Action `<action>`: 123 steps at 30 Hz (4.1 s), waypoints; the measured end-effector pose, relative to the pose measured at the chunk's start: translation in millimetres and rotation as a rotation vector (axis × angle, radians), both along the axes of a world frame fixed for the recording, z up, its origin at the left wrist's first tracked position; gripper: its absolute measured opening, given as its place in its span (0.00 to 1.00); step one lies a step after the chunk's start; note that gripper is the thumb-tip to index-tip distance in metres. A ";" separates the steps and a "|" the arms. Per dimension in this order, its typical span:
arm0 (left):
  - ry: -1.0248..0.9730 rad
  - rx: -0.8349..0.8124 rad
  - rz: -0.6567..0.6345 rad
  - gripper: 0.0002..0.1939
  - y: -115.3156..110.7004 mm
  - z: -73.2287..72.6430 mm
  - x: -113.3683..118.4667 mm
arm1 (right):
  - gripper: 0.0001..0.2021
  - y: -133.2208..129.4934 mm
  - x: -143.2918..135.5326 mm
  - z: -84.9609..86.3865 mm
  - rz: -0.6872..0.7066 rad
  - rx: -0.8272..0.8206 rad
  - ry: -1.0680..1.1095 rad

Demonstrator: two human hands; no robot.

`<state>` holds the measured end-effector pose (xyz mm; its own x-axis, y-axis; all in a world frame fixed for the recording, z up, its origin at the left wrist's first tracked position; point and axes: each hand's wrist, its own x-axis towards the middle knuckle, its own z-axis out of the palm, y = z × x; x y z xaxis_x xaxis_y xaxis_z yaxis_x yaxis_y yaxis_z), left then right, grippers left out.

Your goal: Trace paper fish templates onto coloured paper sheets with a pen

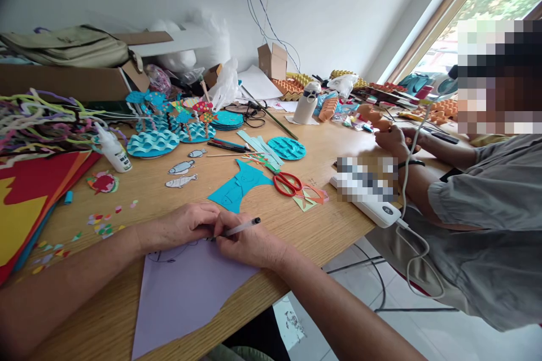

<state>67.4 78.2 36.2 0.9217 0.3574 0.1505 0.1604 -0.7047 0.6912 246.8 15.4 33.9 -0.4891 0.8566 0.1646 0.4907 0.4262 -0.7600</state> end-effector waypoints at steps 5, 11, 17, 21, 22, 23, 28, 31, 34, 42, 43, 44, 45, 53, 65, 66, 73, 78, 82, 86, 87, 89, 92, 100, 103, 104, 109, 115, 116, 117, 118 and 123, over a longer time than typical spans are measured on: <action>-0.015 -0.003 0.003 0.09 0.0 -0.9 -1.2 | 0.05 -0.2 -2.4 1.8 0.006 0.010 -0.056; -0.032 -0.007 -0.009 0.11 0.9 -1.0 -0.7 | 0.04 -2.9 -5.2 -0.8 0.017 0.045 -0.037; -0.036 -0.017 0.014 0.12 2.2 -5.3 -1.2 | 0.05 -3.7 -7.3 -3.9 0.039 0.059 -0.005; -0.016 -0.030 0.056 0.12 1.6 -4.9 -2.1 | 0.04 -3.9 -7.6 -6.3 0.054 0.102 0.006; -0.007 -0.033 0.067 0.12 1.5 -4.6 -2.2 | 0.04 -3.9 -7.6 -6.8 0.055 0.106 0.011; 0.002 -0.037 0.077 0.11 1.4 -4.4 -2.4 | 0.04 -3.9 -7.8 -7.2 0.051 0.107 0.014; 0.036 -0.062 0.086 0.11 1.5 -2.8 -2.2 | 0.04 -3.8 -8.2 -7.1 0.034 0.083 0.000; 0.043 -0.075 0.090 0.10 1.1 -0.5 -1.7 | 0.04 -4.5 -7.6 -4.5 0.027 0.047 0.032; 0.046 -0.083 0.095 0.10 0.5 1.9 -1.3 | 0.05 -5.7 -6.9 -1.8 0.008 0.003 0.070; 0.025 -0.100 0.079 0.09 0.6 2.2 -0.9 | 0.05 -5.1 -7.5 -3.3 0.020 0.047 0.003; 0.022 -0.102 0.076 0.09 0.9 1.5 -1.0 | 0.05 -5.0 -7.7 -3.7 0.020 0.055 -0.006; 0.020 -0.103 0.075 0.09 1.2 0.7 -1.1 | 0.05 -4.9 -7.9 -4.1 0.021 0.062 -0.010; 0.018 -0.104 0.074 0.09 1.7 -0.2 -1.2 | 0.04 -4.9 -8.1 -4.3 0.024 0.067 -0.009; 0.028 -0.106 0.078 0.10 3.5 -1.8 -1.0 | 0.05 -5.6 -10.8 -3.8 0.017 0.075 -0.039; 0.038 -0.132 0.081 0.10 8.0 -7.5 -0.6 | 0.04 -5.4 -12.5 -4.5 -0.015 0.078 -0.051; 0.037 -0.136 0.081 0.10 8.3 -8.1 -0.7 | 0.05 -5.4 -12.6 -4.4 -0.020 0.080 -0.054; 0.040 -0.169 0.053 0.12 10.5 -9.9 -1.8 | 0.05 -3.9 -13.4 -5.5 -0.020 0.089 -0.045; 0.044 -0.171 0.043 0.14 10.7 -6.4 -2.7 | 0.05 -4.7 -12.5 -6.3 -0.015 0.105 -0.046; 0.051 -0.163 0.040 0.15 11.1 -4.9 -2.8 | 0.05 -5.2 -12.1 -5.7 -0.010 0.122 -0.048; 0.056 -0.152 0.041 0.16 12.3 -6.7 -3.4 | 0.05 -4.6 -12.7 -5.9 -0.010 0.119 -0.049; 0.057 -0.150 0.042 0.16 12.6 -7.5 -3.6 | 0.05 -4.5 -12.8 -6.1 -0.011 0.119 -0.047; 0.061 -0.145 0.043 0.17 13.2 -9.0 -4.0 | 0.05 -4.5 -12.9 -6.4 -0.013 0.123 -0.043; 0.066 -0.140 0.046 0.18 13.7 -10.1 -4.1 | 0.05 -4.7 -12.8 -6.4 -0.012 0.128 -0.044; 0.080 -0.146 0.045 0.18 12.4 -6.5 -3.0 | 0.05 -4.7 -13.0 -7.0 -0.015 0.128 -0.048; 0.087 -0.151 0.050 0.18 12.3 -6.2 -3.0 | 0.05 -4.7 -13.0 -8.1 -0.015 0.135 -0.042; 0.089 -0.153 0.053 0.18 12.5 -6.5 -3.1 | 0.05 -4.7 -13.0 -8.5 -0.016 0.137 -0.038; 0.097 -0.162 0.064 0.18 13.5 -8.7 -3.8 | 0.05 -4.9 -13.1 -9.1 -0.025 0.119 -0.023; 0.101 -0.172 0.070 0.12 12.7 -7.1 -3.8 | 0.03 -5.4 -12.7 -7.5 -0.031 0.075 0.020; 0.101 -0.173 0.071 0.11 12.5 -6.4 -3.6 | 0.03 -5.2 -12.3 -7.1 -0.036 0.052 0.030; 0.100 -0.175 0.071 0.10 12.4 -5.8 -3.4 | 0.03 -5.0 -11.9 -6.7 -0.041 0.030 0.044; 0.099 -0.176 0.072 0.09 12.2 -5.2 -3.2 | 0.03 -4.7 -11.4 -6.5 -0.043 0.012 0.061; 0.103 -0.181 0.072 0.09 12.4 -4.2 -2.8 | 0.03 -4.3 -10.5 -6.0 -0.029 0.010 0.064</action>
<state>64.5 90.6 32.0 0.9002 0.4351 -0.0158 0.2818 -0.5547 0.7829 236.3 11.1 27.9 -0.4522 0.8684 0.2035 0.4533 0.4202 -0.7861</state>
